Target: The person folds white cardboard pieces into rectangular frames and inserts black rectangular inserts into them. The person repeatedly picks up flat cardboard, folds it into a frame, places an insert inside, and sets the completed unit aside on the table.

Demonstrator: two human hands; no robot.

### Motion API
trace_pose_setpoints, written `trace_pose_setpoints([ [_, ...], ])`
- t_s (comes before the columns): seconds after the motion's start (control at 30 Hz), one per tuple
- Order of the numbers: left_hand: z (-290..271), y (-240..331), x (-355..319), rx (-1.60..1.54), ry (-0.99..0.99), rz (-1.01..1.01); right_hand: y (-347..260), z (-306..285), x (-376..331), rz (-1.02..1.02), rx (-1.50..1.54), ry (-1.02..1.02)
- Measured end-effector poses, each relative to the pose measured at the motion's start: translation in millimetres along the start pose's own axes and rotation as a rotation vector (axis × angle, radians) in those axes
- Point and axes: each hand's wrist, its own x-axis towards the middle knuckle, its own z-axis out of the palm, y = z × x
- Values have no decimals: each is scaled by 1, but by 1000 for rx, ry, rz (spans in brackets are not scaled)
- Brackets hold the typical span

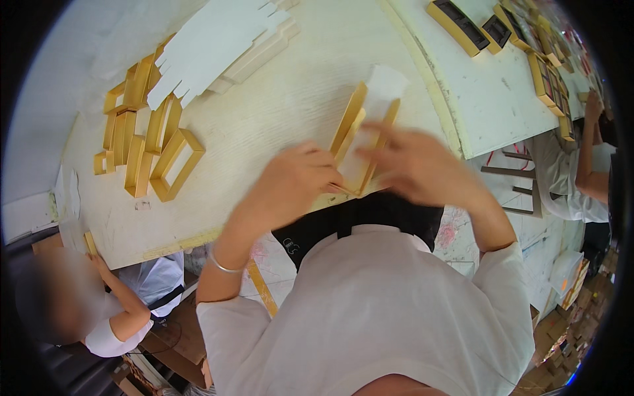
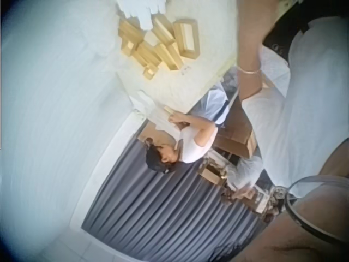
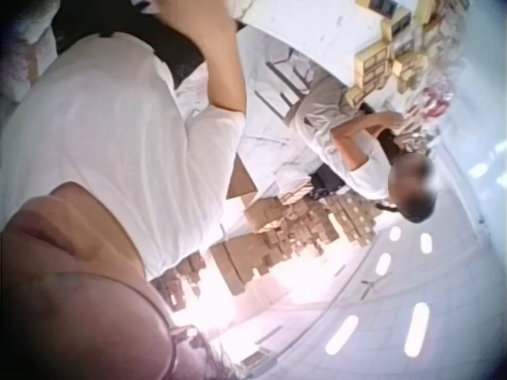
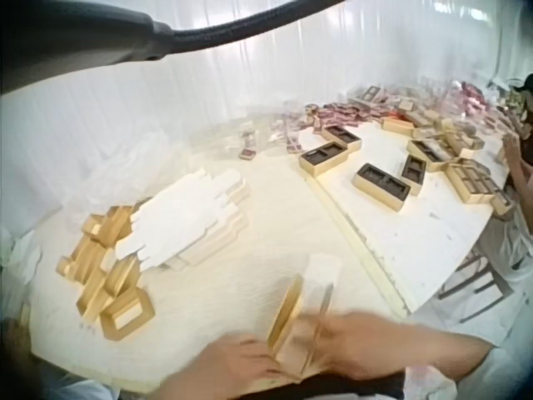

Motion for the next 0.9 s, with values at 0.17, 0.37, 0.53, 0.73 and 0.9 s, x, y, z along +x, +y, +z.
trace_pose_setpoints([
  [0.17, -25, 23, 15, 497, 152, -48, 29, 5, -1, -22, -279, 130],
  [0.37, 17, 19, 4, 237, 150, -191, -14, 9, -1, 43, 227, 75],
  [0.53, 5, 3, 2, 23, 120, -113, 13, -15, -11, -142, -110, 78],
  [0.73, 12, 4, 3, 66, 150, -113, 19, 12, 4, -238, 41, 75],
  [0.9, 40, 25, 8, 49, 296, -258, 8, 29, 5, -19, 216, 114],
])
